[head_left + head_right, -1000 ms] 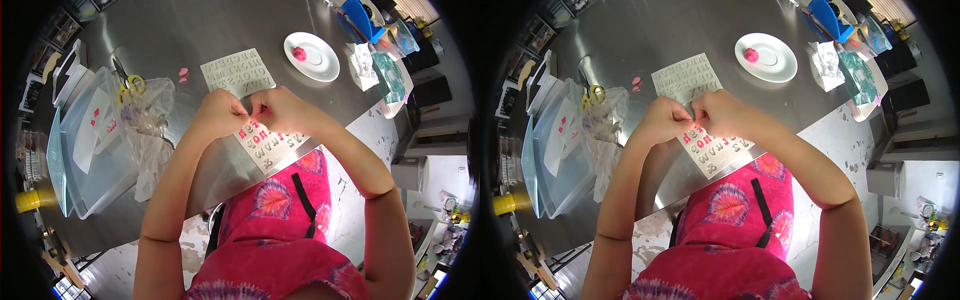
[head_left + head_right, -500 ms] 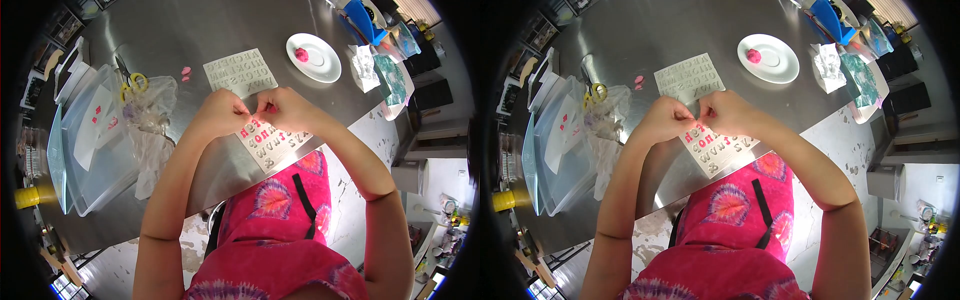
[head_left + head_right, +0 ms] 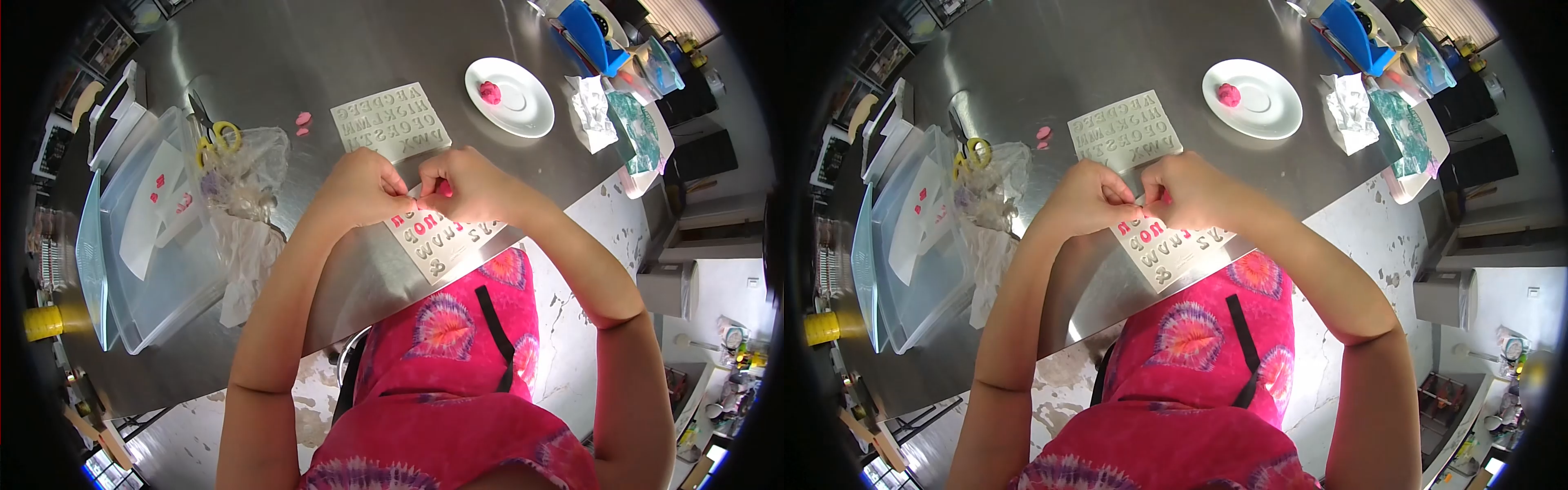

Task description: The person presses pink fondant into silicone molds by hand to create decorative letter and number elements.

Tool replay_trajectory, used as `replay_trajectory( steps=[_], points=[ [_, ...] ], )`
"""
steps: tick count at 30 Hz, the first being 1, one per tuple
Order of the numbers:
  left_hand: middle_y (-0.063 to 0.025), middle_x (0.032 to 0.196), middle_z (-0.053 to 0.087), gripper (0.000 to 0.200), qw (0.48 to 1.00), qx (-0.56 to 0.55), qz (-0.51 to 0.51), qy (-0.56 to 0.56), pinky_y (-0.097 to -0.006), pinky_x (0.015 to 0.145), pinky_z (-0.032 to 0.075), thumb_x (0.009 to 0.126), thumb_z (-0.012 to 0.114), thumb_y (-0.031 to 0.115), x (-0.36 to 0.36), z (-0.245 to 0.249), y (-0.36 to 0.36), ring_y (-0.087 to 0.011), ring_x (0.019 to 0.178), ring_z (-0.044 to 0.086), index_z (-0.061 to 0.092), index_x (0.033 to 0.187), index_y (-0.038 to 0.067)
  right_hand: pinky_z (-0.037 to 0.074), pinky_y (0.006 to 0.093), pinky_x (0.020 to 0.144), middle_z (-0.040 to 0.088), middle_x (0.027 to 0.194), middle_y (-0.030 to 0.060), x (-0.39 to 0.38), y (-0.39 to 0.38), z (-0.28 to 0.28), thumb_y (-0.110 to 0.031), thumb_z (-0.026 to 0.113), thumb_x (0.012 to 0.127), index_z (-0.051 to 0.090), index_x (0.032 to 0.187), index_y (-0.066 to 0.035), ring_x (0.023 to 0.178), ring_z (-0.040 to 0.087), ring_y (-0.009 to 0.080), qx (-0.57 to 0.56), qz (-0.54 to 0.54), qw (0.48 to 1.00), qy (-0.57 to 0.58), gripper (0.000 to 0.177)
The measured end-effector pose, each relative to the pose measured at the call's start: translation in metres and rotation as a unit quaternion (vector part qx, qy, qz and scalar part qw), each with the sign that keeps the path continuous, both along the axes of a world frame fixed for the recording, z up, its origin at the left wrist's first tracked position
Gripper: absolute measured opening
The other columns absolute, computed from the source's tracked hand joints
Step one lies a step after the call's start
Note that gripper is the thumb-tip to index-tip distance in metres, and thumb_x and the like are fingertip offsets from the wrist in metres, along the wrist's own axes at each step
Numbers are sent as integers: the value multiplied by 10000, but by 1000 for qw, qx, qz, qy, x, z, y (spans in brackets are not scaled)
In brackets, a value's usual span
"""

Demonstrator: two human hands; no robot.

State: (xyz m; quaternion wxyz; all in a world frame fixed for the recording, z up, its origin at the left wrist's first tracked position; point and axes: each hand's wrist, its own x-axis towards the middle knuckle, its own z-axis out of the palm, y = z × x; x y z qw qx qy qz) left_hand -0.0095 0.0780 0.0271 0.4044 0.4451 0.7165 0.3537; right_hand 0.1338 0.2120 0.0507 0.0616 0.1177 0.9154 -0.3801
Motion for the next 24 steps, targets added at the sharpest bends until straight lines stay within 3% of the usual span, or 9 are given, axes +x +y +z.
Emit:
replay_trajectory(
  steps=[4,6,11,14,16,17,19,24],
  points=[
    [-143,705,695,189,1000,-4,5,-18,-275,577,514,631,758,95,-2,-7,2,-174,612,668,712,772,-22,465,343,552,626,675,113,4,-13,-5,-69,699,731,604,699,-13,610,609,260,25,-36,999,-12,115],
    [-144,708,696,185,1000,-4,1,-11,-273,582,515,632,755,89,-2,-4,2,-172,615,670,711,772,-23,465,361,548,611,666,124,9,-19,-16,-27,676,716,587,695,-7,616,606,285,73,-4,987,141,93],
    [-146,717,698,167,1000,-6,20,10,-268,594,518,637,748,68,3,5,1,-166,625,674,710,768,-29,469,367,583,603,701,117,18,-16,-22,-7,664,735,579,722,-5,644,602,278,92,30,971,218,86],
    [-148,718,698,157,999,-23,16,26,-267,596,517,640,752,65,3,9,1,-165,629,675,709,757,-31,465,353,590,596,703,108,17,-12,-13,-20,671,748,598,759,-7,653,600,259,59,60,976,203,75],
    [-148,713,697,156,1000,-3,7,4,-267,593,514,641,758,72,0,4,1,-163,630,674,709,748,-30,463,342,583,612,697,102,15,-6,3,-36,675,753,621,789,-14,643,604,238,14,58,997,50,68],
    [-148,713,697,156,1000,-1,7,3,-267,593,514,641,758,72,0,2,2,-163,630,674,709,748,-30,463,342,583,612,697,102,14,-4,7,-36,675,753,621,789,-14,643,604,238,15,57,997,49,68],
    [-145,701,695,152,1000,13,4,-6,-269,574,509,637,761,70,-1,-2,1,-158,611,667,710,742,-28,465,364,558,626,676,138,10,-4,10,-58,645,732,622,736,-28,607,613,264,-48,-45,997,25,38],
    [-129,689,692,131,1000,-6,18,-16,-257,548,490,651,752,51,1,0,1,-134,589,646,705,741,-31,465,351,553,631,663,125,8,-5,-3,-36,641,720,627,719,-14,603,616,235,1,0,999,32,26]
  ],
)
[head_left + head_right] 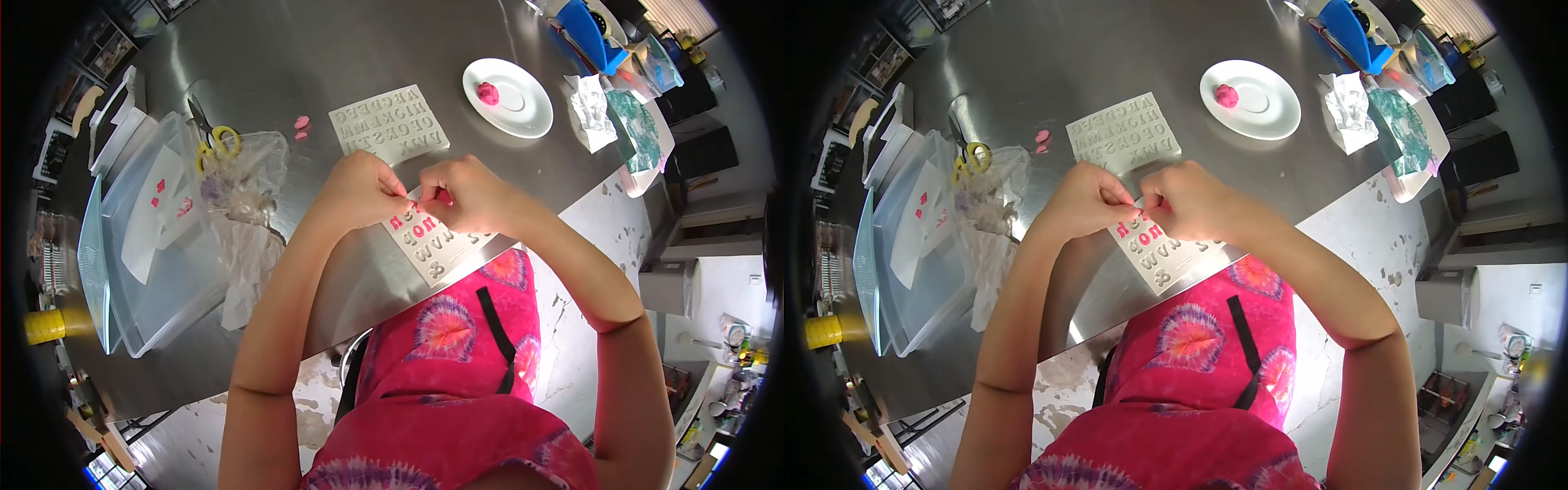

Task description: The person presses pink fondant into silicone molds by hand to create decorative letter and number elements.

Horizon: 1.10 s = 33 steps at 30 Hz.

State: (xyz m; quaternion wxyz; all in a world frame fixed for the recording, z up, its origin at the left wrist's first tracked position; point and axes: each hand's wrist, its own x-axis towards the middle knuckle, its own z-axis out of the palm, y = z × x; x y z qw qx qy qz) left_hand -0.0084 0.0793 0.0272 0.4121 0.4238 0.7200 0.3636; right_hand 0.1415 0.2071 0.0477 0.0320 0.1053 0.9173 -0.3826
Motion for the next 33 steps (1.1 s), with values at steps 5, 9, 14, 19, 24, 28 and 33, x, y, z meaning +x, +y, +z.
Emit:
replay_trajectory(
  steps=[5,9,14,19,24,28,33],
  points=[
    [-115,683,691,114,1000,-17,-4,10,-245,538,474,665,742,32,2,5,0,-116,587,632,699,745,-37,447,371,502,605,610,133,0,-8,-5,-31,614,702,614,688,-17,542,590,258,-33,-36,999,23,19],
    [-114,681,690,112,1000,-14,-1,4,-246,537,472,663,741,33,0,0,1,-116,589,633,700,743,-35,461,390,513,602,605,133,-3,-13,-4,-14,593,705,616,693,-22,545,598,264,-20,-62,998,11,27],
    [-117,687,693,121,1000,-14,4,10,-251,551,479,667,749,41,0,3,0,-122,601,641,704,751,-33,457,336,547,630,667,119,-8,-5,7,-54,660,751,627,722,-6,595,608,224,34,8,999,-41,64],
    [-134,692,692,183,1000,-10,-8,2,-278,558,497,623,768,86,-2,1,0,-166,604,657,727,777,-3,455,329,547,626,651,99,-10,6,22,-81,682,752,618,701,-10,591,606,216,-49,-8,993,-109,108],
    [-128,715,699,168,1000,-1,-12,11,-260,580,502,659,780,56,-2,-2,0,-139,639,665,704,774,-39,456,329,553,626,655,106,-7,-10,10,-69,664,740,622,711,-7,593,607,219,19,-38,998,-53,80],
    [-130,723,700,172,1000,9,-18,14,-261,589,505,650,785,55,-3,-6,1,-143,640,667,705,773,-36,476,372,543,624,660,159,-5,-15,4,-52,626,698,624,705,0,605,625,287,-3,-82,996,-26,52],
    [-128,723,700,174,1000,-6,-14,24,-256,589,503,646,781,63,-2,0,0,-139,640,665,709,774,-32,478,361,551,624,649,138,-10,-6,16,-62,636,698,639,717,-11,609,625,258,8,-4,998,-57,54]
  ],
)
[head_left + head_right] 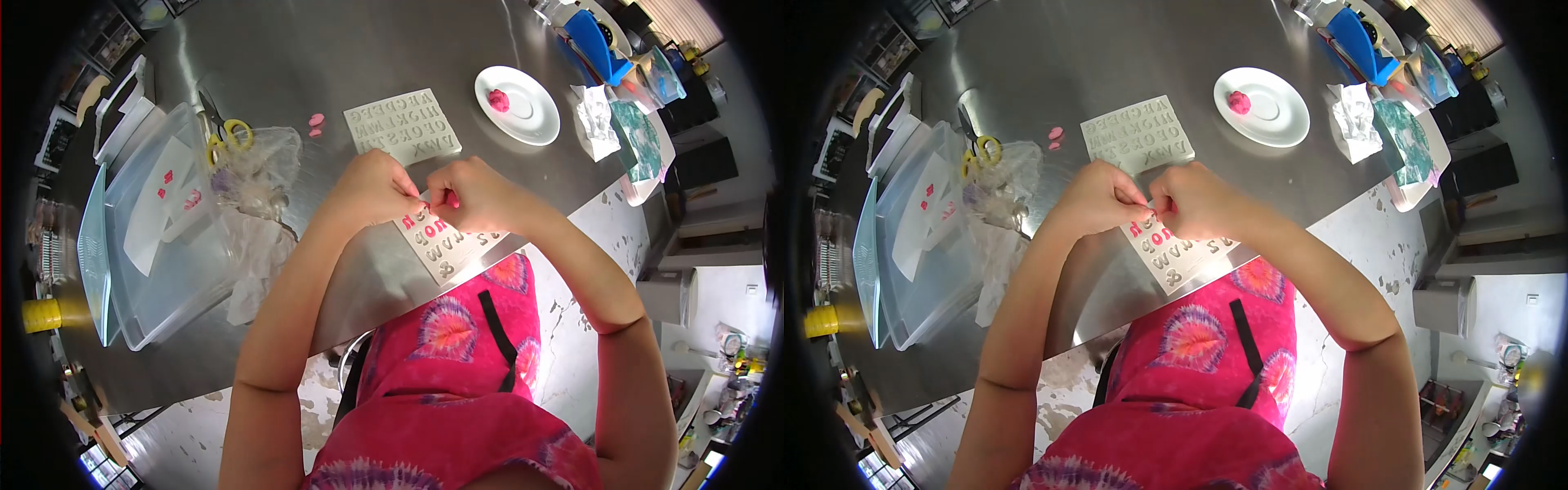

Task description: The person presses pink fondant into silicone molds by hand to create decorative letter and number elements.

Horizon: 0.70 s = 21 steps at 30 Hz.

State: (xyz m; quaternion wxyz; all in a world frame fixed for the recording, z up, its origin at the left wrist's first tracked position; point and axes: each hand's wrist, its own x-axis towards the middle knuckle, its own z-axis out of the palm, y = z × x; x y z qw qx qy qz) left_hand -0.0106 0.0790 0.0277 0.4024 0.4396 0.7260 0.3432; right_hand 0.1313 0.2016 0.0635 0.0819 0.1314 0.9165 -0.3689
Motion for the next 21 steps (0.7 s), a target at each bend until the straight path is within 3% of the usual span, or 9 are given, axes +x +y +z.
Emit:
replay_trajectory(
  steps=[5,11,14,16,17,19,20,21],
  points=[
    [-126,715,698,183,1000,4,0,-7,-253,586,499,643,775,71,0,-1,2,-137,642,661,707,775,-36,463,330,571,620,649,118,-4,8,12,-108,677,757,629,725,10,621,611,209,-28,20,996,-77,131],
    [-132,710,694,185,1000,-17,2,-19,-254,585,497,652,768,67,0,2,1,-135,646,659,706,787,-42,458,323,561,633,684,112,-2,0,4,-143,693,772,639,723,0,616,610,190,23,-18,998,-62,160],
    [-134,717,695,182,1000,4,-3,-23,-253,588,497,666,760,69,-1,-2,-1,-134,647,657,706,797,-45,451,318,552,620,655,82,-4,7,2,-139,668,789,644,738,-4,600,585,171,20,12,999,-23,146],
    [-121,703,689,143,999,11,-7,-35,-269,564,497,672,716,48,-2,-4,-2,-134,611,643,721,802,-11,453,297,620,608,701,61,-5,11,11,-103,607,804,641,801,0,669,567,145,-106,-111,986,-64,109],
    [-121,703,689,143,999,13,-8,-33,-269,564,497,672,716,48,-4,-6,-2,-134,611,643,721,802,-11,453,297,620,608,701,61,-5,13,10,-103,607,804,641,801,0,669,567,145,-104,-111,987,-61,109],
    [-114,728,696,150,997,31,-10,-66,-260,579,489,695,715,57,-8,-11,-1,-117,620,631,716,823,-21,465,325,691,615,810,115,-4,17,0,-135,523,824,634,943,4,784,598,200,-191,-114,975,-18,214],
    [-114,728,696,150,998,34,-12,-61,-260,579,489,695,715,57,-8,-11,0,-117,620,631,716,823,-21,452,332,750,606,891,134,-4,18,-4,-144,495,849,579,1038,-7,860,584,207,-191,-95,977,-4,248],
    [-103,739,695,162,993,73,14,-97,-251,574,478,719,723,77,-6,-12,-1,-109,621,623,712,843,-26,452,332,750,606,891,134,-3,19,-6,-144,495,849,579,1038,-7,860,584,207,-189,-96,977,1,248]
  ],
)
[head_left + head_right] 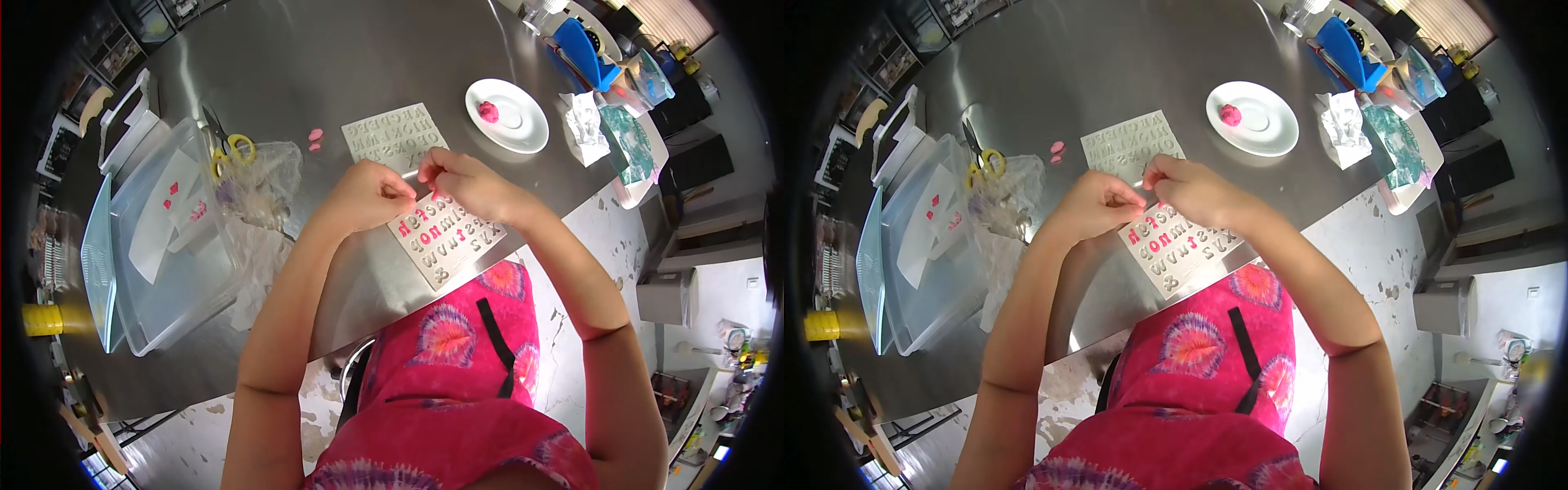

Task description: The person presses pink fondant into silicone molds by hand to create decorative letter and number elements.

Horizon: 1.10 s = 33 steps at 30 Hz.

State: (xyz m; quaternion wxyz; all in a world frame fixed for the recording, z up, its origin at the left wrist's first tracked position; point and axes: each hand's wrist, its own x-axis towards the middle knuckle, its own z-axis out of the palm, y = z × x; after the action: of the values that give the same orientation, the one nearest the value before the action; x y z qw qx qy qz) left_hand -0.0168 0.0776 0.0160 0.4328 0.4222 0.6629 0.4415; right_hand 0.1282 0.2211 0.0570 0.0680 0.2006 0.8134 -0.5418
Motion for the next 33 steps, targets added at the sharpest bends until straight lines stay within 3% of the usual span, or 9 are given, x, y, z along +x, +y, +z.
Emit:
replay_trajectory(
  steps=[4,7,9,15,19,21,24,28,33],
  points=[
    [-68,768,686,214,981,112,44,-150,-212,519,413,809,719,151,5,6,0,-80,619,602,697,914,-34,463,344,746,608,896,134,-7,-16,24,-102,544,825,519,1089,-12,829,595,227,76,17,995,65,280],
    [-55,780,680,246,978,68,44,-194,-191,476,352,846,704,207,3,14,-4,-63,624,600,693,938,-21,488,332,703,607,893,137,-10,-23,34,-33,603,777,523,1143,-13,796,613,231,93,7,990,106,374],
    [-54,785,681,246,975,70,42,-208,-192,464,338,847,703,216,3,13,-4,-66,625,605,694,939,-12,482,269,625,580,852,74,-12,-26,38,47,661,720,521,1213,-37,752,590,126,159,3,977,139,519],
    [-57,771,681,263,966,73,66,-238,-192,444,326,836,716,245,7,15,-5,-80,627,627,683,907,-6,524,296,611,574,946,92,-16,-34,21,81,705,654,534,1242,-47,666,590,148,271,18,912,306,626],
    [-50,788,661,254,971,59,73,-221,-168,455,304,893,644,255,7,16,-6,-84,675,633,652,904,1,550,294,650,569,967,98,-10,-38,24,71,724,661,527,1240,-33,720,620,156,279,8,913,299,621],
    [-43,802,659,247,961,58,94,-255,-170,462,304,899,636,261,6,14,-6,-80,685,628,651,901,14,562,282,686,585,982,98,-7,-38,18,41,744,677,537,1213,-16,809,646,166,202,-66,927,310,577],
    [-19,812,641,233,943,74,113,-303,-175,481,303,911,621,269,7,10,-6,-68,690,600,651,886,39,569,279,718,613,987,96,-2,-38,8,19,750,696,557,1162,0,822,662,172,251,-102,909,317,504],
    [26,768,578,228,940,105,106,-306,-189,510,294,918,610,283,9,11,-5,-49,652,509,655,863,66,548,284,676,648,888,101,4,-39,-2,2,744,727,654,904,10,767,659,176,256,-113,911,304,199],
    [22,723,540,188,947,104,79,-294,-187,476,253,896,634,216,5,11,-7,-41,605,453,652,837,39,540,303,641,651,862,97,1,-46,-4,-15,726,744,667,828,-2,741,656,218,254,-135,898,332,103]
  ],
)
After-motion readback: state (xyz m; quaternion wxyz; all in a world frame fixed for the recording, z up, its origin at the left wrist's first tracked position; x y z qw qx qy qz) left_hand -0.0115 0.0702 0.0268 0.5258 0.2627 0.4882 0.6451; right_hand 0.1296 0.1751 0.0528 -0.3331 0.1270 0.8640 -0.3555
